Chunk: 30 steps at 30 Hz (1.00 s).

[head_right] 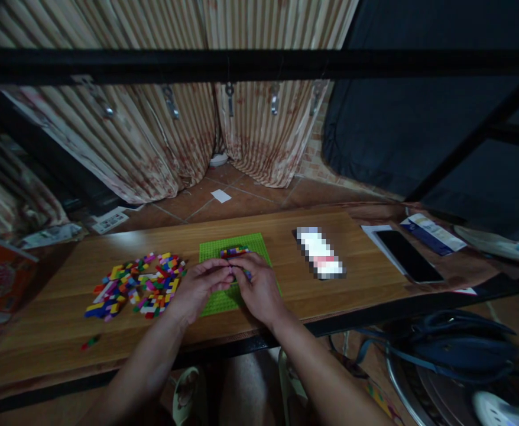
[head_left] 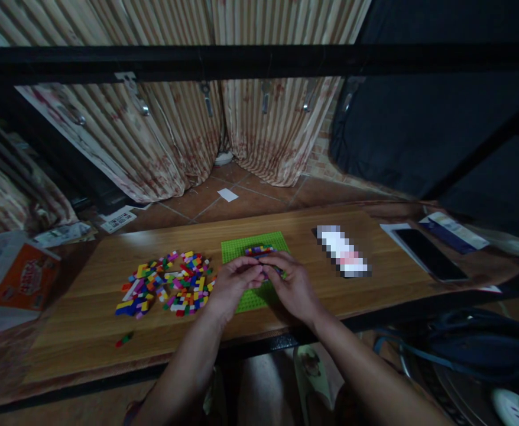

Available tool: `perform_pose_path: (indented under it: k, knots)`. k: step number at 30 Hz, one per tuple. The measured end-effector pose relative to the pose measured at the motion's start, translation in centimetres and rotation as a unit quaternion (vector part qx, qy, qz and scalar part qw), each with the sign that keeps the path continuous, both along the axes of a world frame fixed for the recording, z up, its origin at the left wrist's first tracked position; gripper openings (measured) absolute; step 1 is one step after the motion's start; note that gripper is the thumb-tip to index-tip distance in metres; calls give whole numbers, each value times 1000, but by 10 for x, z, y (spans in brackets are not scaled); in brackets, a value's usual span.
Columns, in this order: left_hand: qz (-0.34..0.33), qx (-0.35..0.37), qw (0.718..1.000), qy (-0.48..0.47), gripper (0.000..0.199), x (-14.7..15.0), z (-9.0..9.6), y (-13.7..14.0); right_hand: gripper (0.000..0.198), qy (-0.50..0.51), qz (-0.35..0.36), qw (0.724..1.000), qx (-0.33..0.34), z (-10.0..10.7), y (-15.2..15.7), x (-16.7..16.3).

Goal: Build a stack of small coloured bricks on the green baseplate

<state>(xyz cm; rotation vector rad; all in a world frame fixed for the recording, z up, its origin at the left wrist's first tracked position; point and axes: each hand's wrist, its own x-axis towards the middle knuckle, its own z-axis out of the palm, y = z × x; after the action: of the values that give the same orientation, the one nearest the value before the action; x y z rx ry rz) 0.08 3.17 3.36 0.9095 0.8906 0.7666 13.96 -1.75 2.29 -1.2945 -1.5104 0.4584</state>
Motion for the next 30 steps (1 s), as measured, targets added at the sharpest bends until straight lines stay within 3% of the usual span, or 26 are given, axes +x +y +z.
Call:
perform_pose_path:
  k: [8,15,19,30]
  knots:
    - [-16,-3,1000,-9,31,-1,3,-2,17,28,22,999,-26,5,-1,2]
    - [-14,21,998,54,22,-1,1,-1,18,24,-93,994,-57,0,3,33]
    - [-39,36,995,90,18,-3,-1,-1,16,-9,-85,993,-77,-10,5,40]
    - [-149,59,983,85,45,3,-3,-8,13,-65,-101,987,-109,-21,14,35]
